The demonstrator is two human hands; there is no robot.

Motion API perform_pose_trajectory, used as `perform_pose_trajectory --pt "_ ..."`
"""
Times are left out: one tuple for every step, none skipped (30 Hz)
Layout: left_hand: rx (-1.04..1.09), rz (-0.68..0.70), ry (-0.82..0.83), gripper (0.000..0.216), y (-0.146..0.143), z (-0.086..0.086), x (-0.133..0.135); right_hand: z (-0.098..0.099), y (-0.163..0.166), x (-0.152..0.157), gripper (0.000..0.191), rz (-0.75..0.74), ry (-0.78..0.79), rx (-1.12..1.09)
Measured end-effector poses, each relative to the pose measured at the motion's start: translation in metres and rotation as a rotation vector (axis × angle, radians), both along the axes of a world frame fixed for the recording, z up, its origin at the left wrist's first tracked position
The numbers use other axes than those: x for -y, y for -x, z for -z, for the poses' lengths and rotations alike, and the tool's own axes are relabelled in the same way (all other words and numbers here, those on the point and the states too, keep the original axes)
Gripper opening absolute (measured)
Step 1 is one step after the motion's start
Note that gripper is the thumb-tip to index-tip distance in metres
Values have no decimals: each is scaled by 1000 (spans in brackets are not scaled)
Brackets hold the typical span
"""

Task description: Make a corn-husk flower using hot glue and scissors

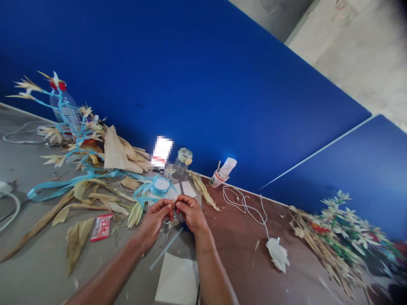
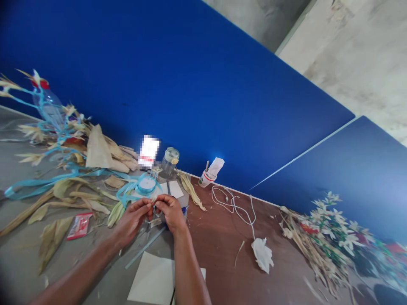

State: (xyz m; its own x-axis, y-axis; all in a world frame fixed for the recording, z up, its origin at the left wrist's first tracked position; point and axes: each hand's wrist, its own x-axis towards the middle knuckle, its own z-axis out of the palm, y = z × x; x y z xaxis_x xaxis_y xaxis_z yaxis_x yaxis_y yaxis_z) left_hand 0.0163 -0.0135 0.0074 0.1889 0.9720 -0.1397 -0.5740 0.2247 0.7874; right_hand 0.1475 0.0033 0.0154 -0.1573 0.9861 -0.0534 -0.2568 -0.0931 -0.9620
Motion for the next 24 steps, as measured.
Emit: perform_pose_trajectory --pt "8 -10 5 20 0 1 0 0 -1 0 14 1 2 -4" --pt "17 -19 8 20 0 2 0 1 -1 -1 14 10 8 -10" --pt "26 -23 10 20 0 3 0 2 -1 -1 14 29 18 -16" --pt "33 -22 12 20 0 3 0 3 -1 -2 14 52 30 -20" --pt "37 -15 11 20 0 3 0 4 -1 -3 13 74 44 -19" --pt "39 -5 10 20 0 3 1 4 0 -3 12 89 54 -15" --pt "40 5 8 21 0 2 1 5 1 -3 12 92 58 -9" --pt "38 14 5 21 -1 2 1 5 2 -3 12 87 53 -1" --pt "34 18 1 21 -1 1 2 5 3 -2 12 79 44 7" --pt "27 18 -2 22 -1 0 2 4 4 -2 13 73 32 10" --pt "19 16 -6 22 -1 -1 2 3 4 -1 13 70 21 11" --pt "9 10 -10 22 -2 -1 2 2 5 0 13 70 13 13" --pt "-3 4 -15 22 -2 -2 2 0 6 1 13 73 6 16" --pt "-17 -4 -21 22 -2 -2 2 -1 6 1 13 76 -2 21" --pt "-32 -12 -29 22 -2 -1 2 -2 7 2 12 75 -11 25" --pt "-49 -18 -37 22 -2 -1 2 -2 7 2 12 74 -21 30" --pt "-67 -25 -46 21 -2 -1 2 -2 7 2 11 72 -32 36" --pt "-87 -32 -56 21 -2 0 2 -2 7 2 10 71 -44 42" --pt "-109 -42 -66 21 -2 0 2 -2 7 2 9 68 -55 47" --pt "-131 -53 -78 21 -2 0 2 -2 7 2 9 63 -67 53" --pt "-153 -67 -89 21 -2 0 2 -1 7 2 9 59 -80 60" --pt "-175 -81 -101 21 -2 -1 2 -1 6 2 8 55 -94 70" --pt "-195 -94 -111 21 -2 -1 2 -1 6 2 8 53 -110 81" --pt "-212 -106 -119 21 -3 -2 2 0 6 2 8 52 -128 93"
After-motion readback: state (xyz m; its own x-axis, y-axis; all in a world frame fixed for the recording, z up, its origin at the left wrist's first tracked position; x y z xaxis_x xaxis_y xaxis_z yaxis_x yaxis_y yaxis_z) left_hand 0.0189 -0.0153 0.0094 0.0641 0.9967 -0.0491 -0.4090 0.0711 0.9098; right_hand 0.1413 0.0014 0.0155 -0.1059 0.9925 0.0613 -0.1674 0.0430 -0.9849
